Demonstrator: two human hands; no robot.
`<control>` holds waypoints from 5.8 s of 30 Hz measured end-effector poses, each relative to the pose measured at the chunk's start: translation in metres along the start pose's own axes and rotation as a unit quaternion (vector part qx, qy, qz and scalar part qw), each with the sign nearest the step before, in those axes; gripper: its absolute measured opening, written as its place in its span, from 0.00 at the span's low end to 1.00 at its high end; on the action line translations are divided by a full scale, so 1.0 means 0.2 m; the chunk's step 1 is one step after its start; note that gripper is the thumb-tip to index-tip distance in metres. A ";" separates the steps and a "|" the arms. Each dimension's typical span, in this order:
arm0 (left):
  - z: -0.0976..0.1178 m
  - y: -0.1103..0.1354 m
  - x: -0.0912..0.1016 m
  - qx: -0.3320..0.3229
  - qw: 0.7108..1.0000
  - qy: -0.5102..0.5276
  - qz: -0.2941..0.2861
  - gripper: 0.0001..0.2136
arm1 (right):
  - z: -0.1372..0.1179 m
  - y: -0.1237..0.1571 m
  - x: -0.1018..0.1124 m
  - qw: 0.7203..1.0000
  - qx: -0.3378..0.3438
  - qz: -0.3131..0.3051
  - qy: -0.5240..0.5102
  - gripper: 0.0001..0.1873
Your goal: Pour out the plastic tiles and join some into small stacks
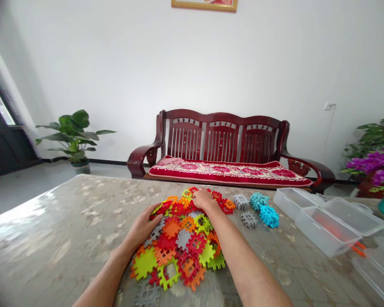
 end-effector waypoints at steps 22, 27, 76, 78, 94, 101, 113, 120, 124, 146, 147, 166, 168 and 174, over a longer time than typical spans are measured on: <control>0.00 0.00 0.00 -0.006 1.000 -0.004 0.004 0.22 | 0.08 0.01 0.00 0.998 -0.014 -0.049 -0.024 0.21; 0.03 0.01 0.01 -0.003 1.000 -0.004 0.019 0.21 | 0.09 -0.02 -0.02 0.997 -0.004 -0.066 -0.038 0.18; 0.00 -0.01 0.01 0.000 1.000 -0.007 0.004 0.23 | 0.21 0.32 0.07 0.984 -0.081 0.150 -0.052 0.18; 0.01 -0.01 0.01 0.002 1.000 -0.010 0.003 0.24 | 0.27 0.35 0.07 0.976 -0.068 0.181 -0.100 0.19; -0.01 -0.02 0.00 0.005 1.000 -0.015 -0.003 0.25 | 0.81 0.47 0.19 0.943 -0.194 0.264 -0.062 0.26; -0.01 -0.01 0.00 -0.003 1.000 -0.026 -0.002 0.25 | 0.64 0.51 0.21 0.953 -0.103 0.281 -0.044 0.19; 0.02 -0.01 0.01 -0.011 1.000 0.001 0.015 0.22 | -0.01 0.46 0.13 0.992 0.102 -0.012 0.067 0.20; 0.01 -0.01 0.00 -0.004 1.000 0.000 0.015 0.23 | -0.06 0.42 0.17 0.988 0.104 -0.052 0.099 0.19; 0.01 -0.01 0.00 -0.006 1.000 -0.003 0.011 0.23 | -0.07 0.40 0.16 0.987 0.088 -0.071 0.110 0.19; 0.00 -0.01 0.01 -0.001 1.000 -0.014 0.003 0.25 | 0.16 0.50 0.11 0.965 0.105 0.115 -0.211 0.33; 0.00 -0.01 0.00 -0.001 1.000 -0.014 0.003 0.26 | 0.22 0.50 0.11 0.961 0.091 0.140 -0.220 0.33; -0.01 -0.02 0.00 0.000 1.000 -0.006 0.011 0.24 | 0.74 0.46 0.28 0.952 -0.173 0.252 -0.034 0.32; -0.01 -0.02 0.01 0.001 1.000 -0.007 0.012 0.24 | 0.69 0.49 0.27 0.952 -0.143 0.270 -0.034 0.29; 0.02 0.00 0.01 -0.002 1.000 0.003 0.026 0.22 | 0.40 0.66 0.11 0.976 -0.078 0.185 -0.081 0.24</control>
Point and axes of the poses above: each hand's wrist, its own y-axis away from the middle knuckle, its own x-axis out of the back of the hand, z = x × y, the point moved 1 cm from there along -y, towards the middle knuckle, and after that the axes turned 7 degrees about -y, right-handed, at the moved point
